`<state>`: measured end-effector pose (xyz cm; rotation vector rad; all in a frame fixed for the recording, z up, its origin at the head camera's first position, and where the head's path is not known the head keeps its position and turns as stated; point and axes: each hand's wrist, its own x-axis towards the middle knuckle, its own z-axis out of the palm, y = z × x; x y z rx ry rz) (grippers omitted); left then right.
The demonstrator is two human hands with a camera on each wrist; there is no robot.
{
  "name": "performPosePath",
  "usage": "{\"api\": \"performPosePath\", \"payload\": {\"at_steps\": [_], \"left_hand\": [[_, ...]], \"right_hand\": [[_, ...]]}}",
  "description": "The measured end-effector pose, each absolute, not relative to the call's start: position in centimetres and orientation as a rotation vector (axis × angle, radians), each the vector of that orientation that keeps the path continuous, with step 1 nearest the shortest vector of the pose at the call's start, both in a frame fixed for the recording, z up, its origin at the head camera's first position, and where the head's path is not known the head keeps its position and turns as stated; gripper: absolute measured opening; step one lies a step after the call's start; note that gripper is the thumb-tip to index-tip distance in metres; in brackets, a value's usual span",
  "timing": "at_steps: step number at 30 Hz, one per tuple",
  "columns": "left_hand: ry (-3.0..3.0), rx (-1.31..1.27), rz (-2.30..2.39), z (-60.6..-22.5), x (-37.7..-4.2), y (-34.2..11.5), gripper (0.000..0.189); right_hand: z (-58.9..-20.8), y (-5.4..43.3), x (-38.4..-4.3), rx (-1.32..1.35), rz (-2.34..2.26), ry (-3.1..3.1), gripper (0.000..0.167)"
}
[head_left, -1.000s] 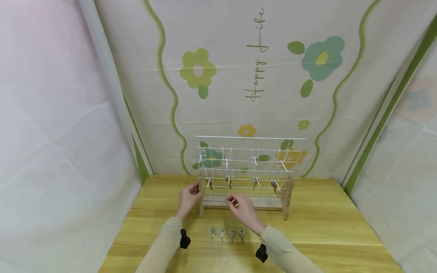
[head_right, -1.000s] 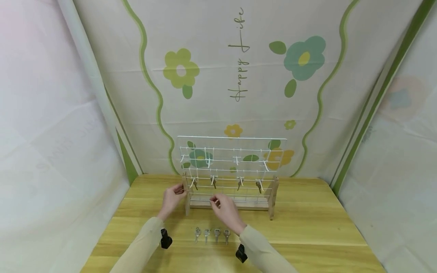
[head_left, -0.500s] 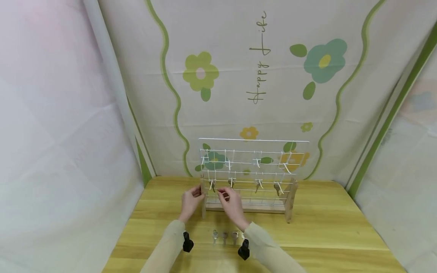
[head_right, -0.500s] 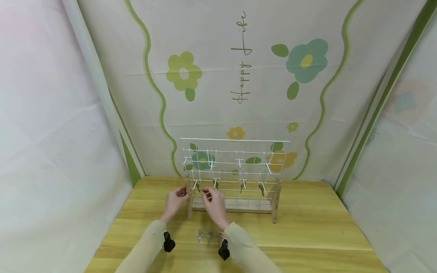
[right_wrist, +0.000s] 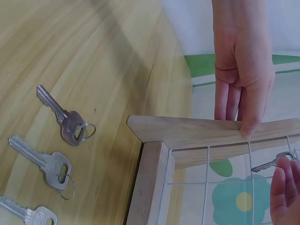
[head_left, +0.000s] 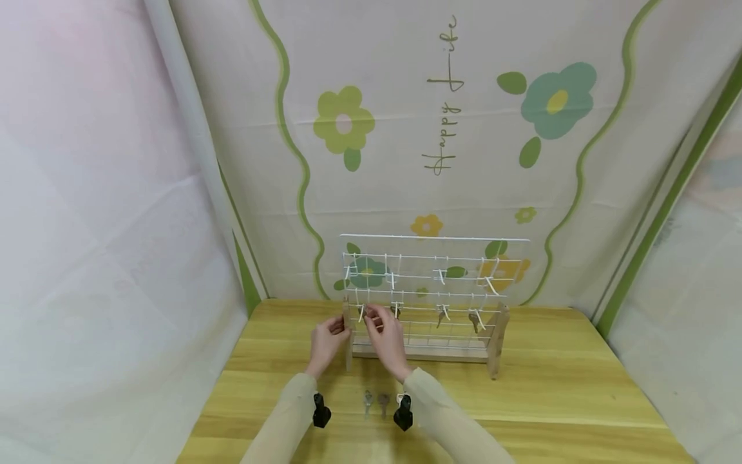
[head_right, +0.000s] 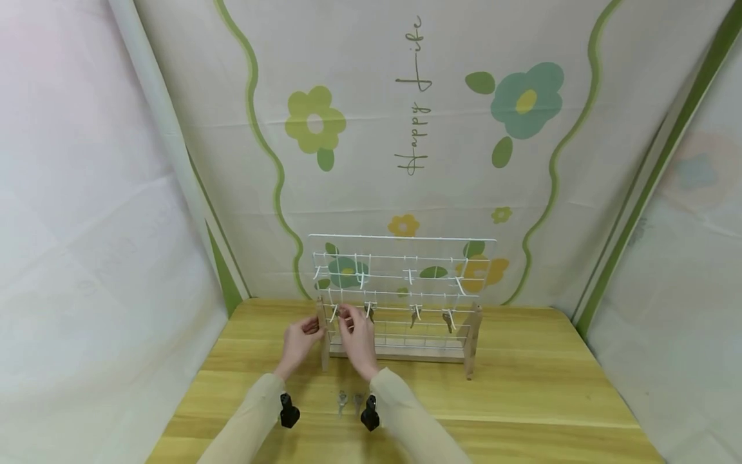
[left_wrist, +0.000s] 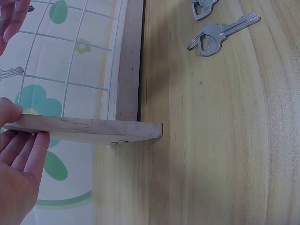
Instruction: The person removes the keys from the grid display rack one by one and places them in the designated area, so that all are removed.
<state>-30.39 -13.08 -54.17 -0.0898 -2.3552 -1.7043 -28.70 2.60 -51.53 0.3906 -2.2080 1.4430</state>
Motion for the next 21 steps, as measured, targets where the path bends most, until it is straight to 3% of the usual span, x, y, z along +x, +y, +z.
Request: {"api": "performPosePath", "payload": {"at_steps": [21], "left_hand": [[-2.367,-0.083,-1.713,-53.89,-30.21,-13.23,0.037]], "right_hand": [[-50.84,2.14,-29.14,0.314,1.515,-2.256,0.007]]}}
